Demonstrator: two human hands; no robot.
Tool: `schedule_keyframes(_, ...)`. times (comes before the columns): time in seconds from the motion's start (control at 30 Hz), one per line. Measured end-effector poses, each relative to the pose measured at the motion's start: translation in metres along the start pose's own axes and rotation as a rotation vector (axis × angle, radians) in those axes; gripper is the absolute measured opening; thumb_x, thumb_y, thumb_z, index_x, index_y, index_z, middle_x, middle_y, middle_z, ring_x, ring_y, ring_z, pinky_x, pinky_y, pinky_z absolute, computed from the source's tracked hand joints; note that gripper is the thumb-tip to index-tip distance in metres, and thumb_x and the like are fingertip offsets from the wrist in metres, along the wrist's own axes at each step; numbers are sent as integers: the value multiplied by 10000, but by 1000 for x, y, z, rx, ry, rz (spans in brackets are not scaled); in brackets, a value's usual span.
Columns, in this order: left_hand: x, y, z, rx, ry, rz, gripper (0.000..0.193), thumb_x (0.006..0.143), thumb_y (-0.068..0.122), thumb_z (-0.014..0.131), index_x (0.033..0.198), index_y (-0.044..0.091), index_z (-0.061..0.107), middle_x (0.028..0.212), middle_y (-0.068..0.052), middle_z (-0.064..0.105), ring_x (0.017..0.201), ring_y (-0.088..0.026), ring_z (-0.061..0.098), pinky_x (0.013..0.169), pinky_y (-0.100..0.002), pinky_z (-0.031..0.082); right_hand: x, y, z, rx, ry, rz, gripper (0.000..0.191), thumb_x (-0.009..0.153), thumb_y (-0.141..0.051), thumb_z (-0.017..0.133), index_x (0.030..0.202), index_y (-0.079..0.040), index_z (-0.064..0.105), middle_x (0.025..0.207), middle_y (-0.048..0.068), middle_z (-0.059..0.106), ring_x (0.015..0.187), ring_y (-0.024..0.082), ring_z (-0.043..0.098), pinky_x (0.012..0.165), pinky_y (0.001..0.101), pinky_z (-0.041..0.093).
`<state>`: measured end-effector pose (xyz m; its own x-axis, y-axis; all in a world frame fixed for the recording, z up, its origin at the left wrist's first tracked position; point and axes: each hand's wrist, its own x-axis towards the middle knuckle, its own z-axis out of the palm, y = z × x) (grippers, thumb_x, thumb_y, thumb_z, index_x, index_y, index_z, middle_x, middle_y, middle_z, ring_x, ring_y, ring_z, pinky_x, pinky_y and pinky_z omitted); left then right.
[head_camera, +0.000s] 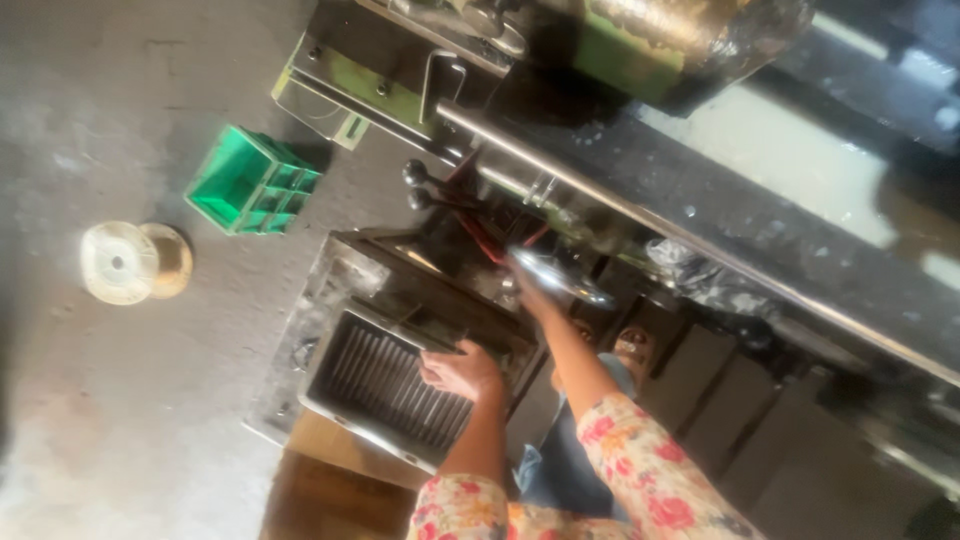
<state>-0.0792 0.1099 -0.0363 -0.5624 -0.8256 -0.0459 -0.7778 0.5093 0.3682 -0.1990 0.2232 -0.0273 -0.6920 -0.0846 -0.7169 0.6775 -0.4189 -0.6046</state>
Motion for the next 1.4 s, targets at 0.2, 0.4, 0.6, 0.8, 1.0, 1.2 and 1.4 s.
schedule_keyframes(0.2,1,-4,3,47,47,43,704,803,204,699,1381,-59,393,1382,-262,507,1375,-420,388,1099,-600,362,-86,39,-90,395,59,30,431,1023,-389,723,1233,-66,530,1132,107,596,995,228,658,960,417,543)
schedule_keyframes(0.4,1,-2,1,29,-2,3,687,818,200,683,1380,-69,394,1391,-277,497,1364,-422,392,1082,-610,369,-48,19,-29,-126,-322,-275,644,1205,-516,564,993,89,627,944,218,653,892,269,649,915,409,554)
schedule_keyframes(0.6,4,-2,1,-38,-53,-57,706,828,182,663,1408,-84,362,1413,-325,428,1330,-442,386,1066,-600,387,-12,19,-39,-80,110,-10,447,1023,-511,568,1226,-114,593,1156,40,611,1017,175,593,903,370,501)
schedule_keyframes(0.8,1,-8,3,-5,7,21,657,842,182,664,1379,-83,394,1361,-300,485,1341,-442,403,1070,-604,394,-90,36,-93,419,-37,12,284,1032,-389,676,975,-127,582,883,74,640,811,221,677,745,385,589)
schedule_keyframes(1.0,0,-6,3,57,-21,5,636,831,181,670,1347,-76,402,1380,-269,495,1353,-428,408,1089,-606,394,-32,17,-17,-65,-157,-219,504,1028,-543,544,1133,-69,678,1110,67,674,1072,200,594,1025,370,431)
schedule_keyframes(1.2,4,-11,4,48,-43,-4,704,802,183,687,1367,-81,360,1368,-297,464,1360,-443,378,1070,-610,373,-14,33,-53,-112,214,-10,448,996,-503,551,1175,-101,631,1103,47,635,1027,198,587,942,368,461)
schedule_keyframes(1.4,-3,-9,2,-7,-31,-41,700,825,170,678,1402,-71,365,1396,-313,445,1336,-457,396,1071,-601,396,-102,38,-86,459,59,-2,367,951,-429,621,1108,-97,639,963,59,662,882,226,637,815,387,540)
